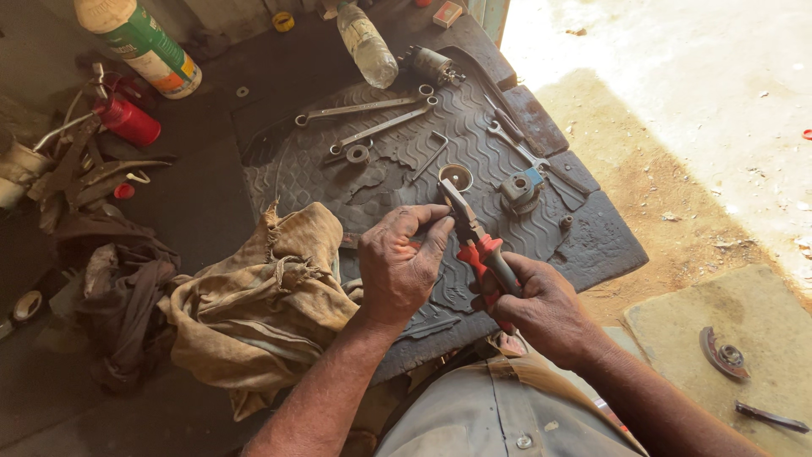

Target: The person cleans a small mechanical part with a cloth, then uses pliers to manipulate a tiny metal component. The person handles the part and tools on a cluttered workbench with various wrenches and containers nearby.

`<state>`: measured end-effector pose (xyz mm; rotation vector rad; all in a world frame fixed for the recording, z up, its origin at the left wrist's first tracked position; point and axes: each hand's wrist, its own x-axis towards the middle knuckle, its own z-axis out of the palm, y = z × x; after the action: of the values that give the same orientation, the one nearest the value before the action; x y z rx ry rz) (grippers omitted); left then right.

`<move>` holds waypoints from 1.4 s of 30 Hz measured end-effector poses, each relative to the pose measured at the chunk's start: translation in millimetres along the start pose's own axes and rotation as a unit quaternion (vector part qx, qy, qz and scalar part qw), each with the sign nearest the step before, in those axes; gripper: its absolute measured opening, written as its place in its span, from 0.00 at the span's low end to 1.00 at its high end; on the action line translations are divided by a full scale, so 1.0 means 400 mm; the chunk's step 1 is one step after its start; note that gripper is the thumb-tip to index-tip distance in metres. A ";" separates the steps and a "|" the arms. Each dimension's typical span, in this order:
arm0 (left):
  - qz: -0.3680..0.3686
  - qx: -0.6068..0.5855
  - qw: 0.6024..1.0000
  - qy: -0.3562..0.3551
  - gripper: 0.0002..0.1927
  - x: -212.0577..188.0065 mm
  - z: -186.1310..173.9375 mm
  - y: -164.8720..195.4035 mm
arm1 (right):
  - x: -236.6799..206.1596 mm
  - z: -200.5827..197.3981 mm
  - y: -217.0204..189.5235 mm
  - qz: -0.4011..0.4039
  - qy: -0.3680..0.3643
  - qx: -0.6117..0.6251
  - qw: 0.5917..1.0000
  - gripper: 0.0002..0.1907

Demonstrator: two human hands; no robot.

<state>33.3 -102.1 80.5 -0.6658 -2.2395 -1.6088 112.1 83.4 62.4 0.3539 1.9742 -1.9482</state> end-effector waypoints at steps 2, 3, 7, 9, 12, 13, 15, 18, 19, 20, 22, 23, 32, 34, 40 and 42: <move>0.011 0.010 1.000 0.001 0.06 0.002 0.002 0.000 | -0.001 -0.005 -0.005 -0.003 0.001 -0.016 1.000 0.14; 0.016 0.016 1.000 0.002 0.05 0.003 0.002 0.000 | -0.002 -0.007 -0.008 -0.018 -0.002 -0.034 0.999 0.14; 0.029 0.037 0.999 0.002 0.05 0.007 0.007 0.000 | -0.003 -0.013 -0.020 -0.036 0.012 -0.098 0.994 0.11; 0.053 0.056 0.997 0.010 0.05 0.009 0.010 0.000 | -0.003 -0.011 -0.024 -0.024 0.024 -0.103 0.994 0.08; 0.056 0.078 0.995 0.005 0.04 0.009 0.013 0.000 | -0.006 -0.006 -0.026 -0.021 0.031 -0.093 0.995 0.09; 0.054 0.072 0.996 0.007 0.04 0.008 0.013 0.000 | -0.007 -0.004 -0.026 -0.023 0.032 -0.086 0.995 0.10; 0.050 0.057 0.997 0.009 0.04 0.007 0.015 0.001 | -0.009 -0.002 -0.024 -0.021 0.033 -0.077 0.996 0.12; 0.054 0.060 0.997 0.014 0.04 0.004 0.015 0.004 | -0.012 -0.002 -0.020 -0.038 0.032 -0.097 0.994 0.13; 0.056 0.061 0.996 0.013 0.04 0.003 0.014 0.005 | -0.012 -0.001 -0.018 -0.048 0.031 -0.108 0.993 0.13; 0.058 0.062 0.996 0.012 0.04 0.001 0.013 0.006 | -0.013 0.000 -0.015 -0.052 0.036 -0.111 0.992 0.13; 0.059 0.067 0.996 0.011 0.04 -0.001 0.013 0.008 | -0.014 0.002 -0.011 -0.060 0.047 -0.117 0.990 0.14; 0.058 0.072 0.996 0.010 0.04 -0.003 0.012 0.009 | -0.015 0.002 -0.009 -0.055 0.047 -0.119 0.990 0.15; 0.100 0.091 0.991 0.014 0.04 -0.016 0.002 0.016 | -0.039 0.026 -0.032 -0.032 0.107 -0.219 0.969 0.14; 0.097 0.088 0.991 0.017 0.04 -0.017 0.002 0.018 | -0.043 0.030 -0.037 -0.022 0.123 -0.225 0.966 0.17; 0.034 0.034 0.999 0.014 0.04 -0.024 0.003 0.019 | -0.039 0.024 -0.020 -0.056 0.047 -0.114 0.991 0.14; 0.020 0.022 1.000 0.010 0.05 -0.027 0.004 0.017 | -0.036 0.023 -0.009 -0.032 0.046 -0.109 0.992 0.14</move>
<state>46.2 -100.9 79.9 -0.6762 -2.2262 -1.5357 124.2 75.0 71.5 0.3316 2.2575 -1.7590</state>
